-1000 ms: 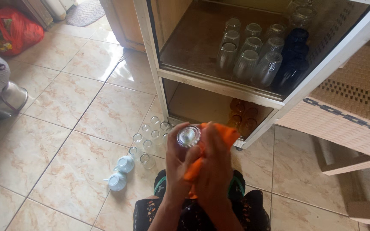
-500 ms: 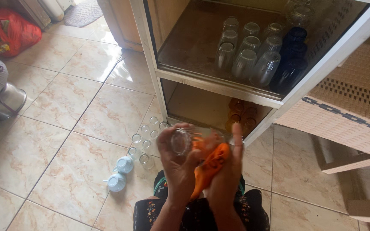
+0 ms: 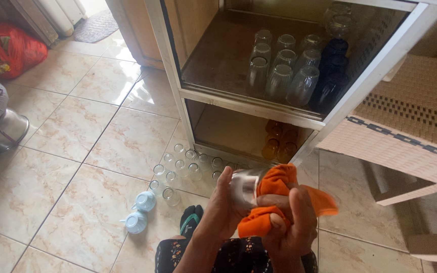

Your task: The person wipes glasses with a cloth and places them onto a shelf in a cabinet.

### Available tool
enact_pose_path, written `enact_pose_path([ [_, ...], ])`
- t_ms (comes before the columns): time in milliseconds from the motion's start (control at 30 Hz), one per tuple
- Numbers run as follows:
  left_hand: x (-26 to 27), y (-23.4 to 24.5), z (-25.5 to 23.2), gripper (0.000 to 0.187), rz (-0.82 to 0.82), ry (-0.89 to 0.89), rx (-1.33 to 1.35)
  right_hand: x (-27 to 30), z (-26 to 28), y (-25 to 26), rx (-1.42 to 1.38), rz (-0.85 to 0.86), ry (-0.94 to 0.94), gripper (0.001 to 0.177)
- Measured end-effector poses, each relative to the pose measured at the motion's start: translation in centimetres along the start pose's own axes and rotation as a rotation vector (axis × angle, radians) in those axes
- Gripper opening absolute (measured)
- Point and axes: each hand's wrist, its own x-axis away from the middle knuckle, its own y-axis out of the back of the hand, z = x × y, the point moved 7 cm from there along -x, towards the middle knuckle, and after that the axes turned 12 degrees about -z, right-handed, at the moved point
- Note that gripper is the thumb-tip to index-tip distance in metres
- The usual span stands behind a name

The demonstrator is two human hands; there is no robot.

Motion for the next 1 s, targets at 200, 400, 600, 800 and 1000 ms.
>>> enact_pose_path([
  [200, 2.4, -1.7, -2.2, 0.053, 0.098, -0.735, -0.684, -1.7, -6.2, -1.1, -0.381, -0.148, -0.585, 0.054],
  [400, 5.8, -5.5, -2.9, 0.060, 0.204, -1.453, -1.125, -1.5, -5.9, -1.1, -0.161, -0.129, -0.751, 0.053],
  [600, 0.3, -0.6, -0.5, 0.063, 0.095, -0.076, -0.046, -0.4, -1.2, -2.7, 0.195, 0.063, -0.019, 0.042],
  [800, 4.7, -4.4, -3.7, 0.053, 0.117, -1.341, -1.075, 0.1, -8.6, -2.1, -0.290, -0.145, -0.827, 0.046],
  [1000, 1.2, -0.8, -3.1, 0.047, -0.056, -0.625, -0.661, -0.1, -2.4, -2.0, 0.001, -0.068, -0.417, 0.042],
])
